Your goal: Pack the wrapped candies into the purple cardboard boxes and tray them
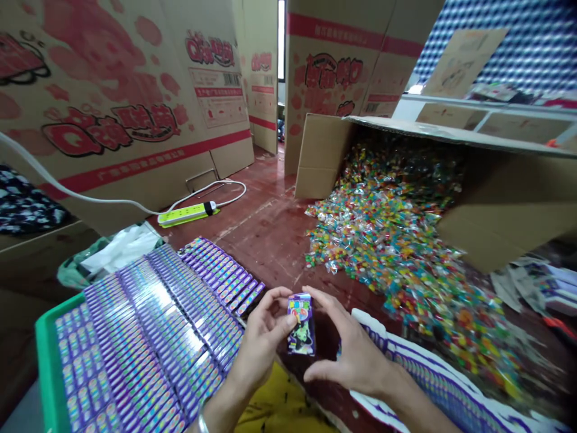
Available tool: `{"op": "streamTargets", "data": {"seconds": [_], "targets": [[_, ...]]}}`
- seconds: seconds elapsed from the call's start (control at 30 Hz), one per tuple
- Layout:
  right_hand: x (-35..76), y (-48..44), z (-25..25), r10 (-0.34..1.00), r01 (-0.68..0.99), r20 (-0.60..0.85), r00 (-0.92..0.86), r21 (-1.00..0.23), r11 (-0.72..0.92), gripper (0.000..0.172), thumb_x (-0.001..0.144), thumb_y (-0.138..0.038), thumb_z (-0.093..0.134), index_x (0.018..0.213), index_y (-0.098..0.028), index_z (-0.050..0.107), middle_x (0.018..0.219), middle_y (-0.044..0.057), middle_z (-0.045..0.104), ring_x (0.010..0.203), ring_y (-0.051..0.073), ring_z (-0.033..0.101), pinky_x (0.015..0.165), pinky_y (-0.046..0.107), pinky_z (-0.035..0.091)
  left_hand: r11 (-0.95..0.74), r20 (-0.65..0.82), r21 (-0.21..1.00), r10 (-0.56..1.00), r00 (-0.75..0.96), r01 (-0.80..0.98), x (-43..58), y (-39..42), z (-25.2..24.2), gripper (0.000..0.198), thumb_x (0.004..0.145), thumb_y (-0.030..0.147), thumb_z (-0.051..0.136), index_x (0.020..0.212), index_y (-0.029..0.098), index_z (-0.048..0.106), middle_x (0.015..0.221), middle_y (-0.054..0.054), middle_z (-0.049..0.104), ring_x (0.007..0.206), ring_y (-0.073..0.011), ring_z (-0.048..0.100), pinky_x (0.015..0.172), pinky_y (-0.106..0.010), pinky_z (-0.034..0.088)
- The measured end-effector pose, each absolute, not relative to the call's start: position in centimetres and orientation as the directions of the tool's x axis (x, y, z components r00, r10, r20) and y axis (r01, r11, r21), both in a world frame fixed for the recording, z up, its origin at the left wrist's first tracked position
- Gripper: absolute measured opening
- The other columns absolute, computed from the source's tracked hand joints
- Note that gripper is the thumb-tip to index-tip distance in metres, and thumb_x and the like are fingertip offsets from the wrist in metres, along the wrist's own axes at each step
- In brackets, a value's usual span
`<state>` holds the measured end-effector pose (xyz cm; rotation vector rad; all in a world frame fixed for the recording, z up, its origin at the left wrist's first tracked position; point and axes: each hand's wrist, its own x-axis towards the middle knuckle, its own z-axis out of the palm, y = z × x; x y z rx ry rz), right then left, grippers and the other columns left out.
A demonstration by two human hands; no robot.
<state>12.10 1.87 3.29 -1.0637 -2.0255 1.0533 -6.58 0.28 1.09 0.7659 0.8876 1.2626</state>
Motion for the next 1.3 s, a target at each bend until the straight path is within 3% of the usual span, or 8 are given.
{"op": "streamTargets", "data": {"seconds": [0.13, 0.23, 0.43, 0.73, 1.03, 1.1, 1.23, 1.3], "targets": [[10.6, 2.5, 3.1, 0.814, 0.403, 0.314, -0.489, -0.746, 0.53, 0.086, 0.067, -0.029, 0.082, 0.142, -0.027, 0.04, 0.139, 0.011, 0.051, 0.129, 0.031, 0.047, 0.109, 0.046, 0.04, 0.147, -0.135, 0.875, 0.989, 0.059, -0.461, -7.6, 0.5, 1.4, 0.038, 0.079, 0.025, 0.075, 0.113, 0.02, 0.058, 0.095, -0.006, 0.066, 0.087, -0.0187, 0.063, 0.077, -0.027, 0.051], [8.6, 3.2, 3.1, 0.803, 0.424, 0.366, -0.471, -0.704, 0.57, 0.075, 0.066, -0.036, 0.083, 0.131, -0.023, 0.049, 0.126, 0.011, 0.059, 0.118, 0.031, 0.053, 0.103, 0.043, 0.045, 0.115, -0.11, 0.962, 0.993, 0.035, -0.247, -9.9, 0.6, 2.2, 0.038, 0.082, 0.028, 0.072, 0.117, 0.019, 0.058, 0.103, -0.007, 0.065, 0.094, -0.0213, 0.065, 0.08, -0.03, 0.052], [4.0, 4.4, 1.1, 0.832, 0.615, 0.303, -0.465, -0.566, 0.55, 0.066, 0.063, -0.048, 0.084, 0.116, -0.018, 0.056, 0.111, 0.011, 0.062, 0.104, 0.032, 0.055, 0.091, 0.047, 0.049, -0.042, 0.085, 0.991, 0.925, -0.37, 0.124, -16.1, 0.6, 5.2, 0.038, 0.085, 0.036, 0.067, 0.118, 0.022, 0.053, 0.11, -0.007, 0.062, 0.1, -0.0252, 0.067, 0.07, -0.031, 0.059], [-0.7, 4.7, -0.9, 0.859, 0.784, 0.236, -0.455, -0.351, 0.512, 0.104, 0.069, -0.072, 0.068, 0.145, -0.009, 0.036, 0.111, 0.021, 0.061, 0.097, 0.035, 0.054, 0.085, 0.053, 0.047, 0.01, 0.086, 0.965, 0.931, -0.356, 0.261, -16.8, 0.8, 3.8, 0.034, 0.086, 0.04, 0.065, 0.111, 0.02, 0.054, 0.1, -0.005, 0.065, 0.077, -0.0194, 0.07, 0.053, -0.024, 0.052], [-1.0, 4.6, 2.0, 0.904, 0.8, 0.14, -0.405, -0.425, 0.424, 0.122, 0.064, -0.087, 0.056, 0.151, -0.007, 0.026, 0.117, 0.022, 0.06, 0.102, 0.036, 0.055, 0.084, 0.051, 0.047, 0.017, 0.147, 0.918, 0.912, -0.382, 0.396, -15.6, 0.6, 3.9, 0.029, 0.085, 0.043, 0.065, 0.103, 0.021, 0.058, 0.086, -0.002, 0.064, 0.07, -0.0182, 0.066, 0.057, -0.026, 0.05], [2.3, 4.7, 3.0, 0.898, 0.788, 0.17, -0.405, -0.433, 0.437, 0.107, 0.071, -0.083, 0.055, 0.148, -0.012, 0.034, 0.12, 0.018, 0.061, 0.106, 0.034, 0.054, 0.088, 0.046, 0.047, -0.02, 0.184, 0.908, 0.916, -0.357, 0.418, -14.4, 0.4, 3.4, 0.025, 0.086, 0.041, 0.065, 0.1, 0.022, 0.058, 0.083, 0.0, 0.063, 0.069, -0.0168, 0.064, 0.062, -0.026, 0.051], [11.9, 5.1, 3.3, 0.965, 0.915, 0.157, -0.209, -0.317, 0.25, 0.03, 0.098, -0.041, 0.047, 0.109, -0.024, 0.068, 0.107, 0.007, 0.066, 0.104, 0.023, 0.057, 0.093, 0.033, 0.042, -0.137, 0.123, 0.872, 0.991, 0.061, 0.47, -9.3, -0.1, 0.6, 0.021, 0.087, 0.038, 0.064, 0.099, 0.022, 0.056, 0.082, 0.001, 0.063, 0.067, -0.0162, 0.062, 0.063, -0.026, 0.049], [16.0, 5.1, 2.4, 0.98, 0.941, 0.124, -0.157, -0.281, 0.186, 0.027, 0.099, -0.028, 0.047, 0.096, -0.022, 0.073, 0.098, 0.008, 0.067, 0.097, 0.022, 0.059, 0.089, 0.033, 0.043, -0.213, 0.067, 0.817, 0.958, 0.279, 0.535, -6.1, -0.3, -1.0, 0.026, 0.084, 0.037, 0.068, 0.102, 0.023, 0.055, 0.087, 0.0, 0.064, 0.071, -0.0176, 0.063, 0.066, -0.027, 0.049]]}}
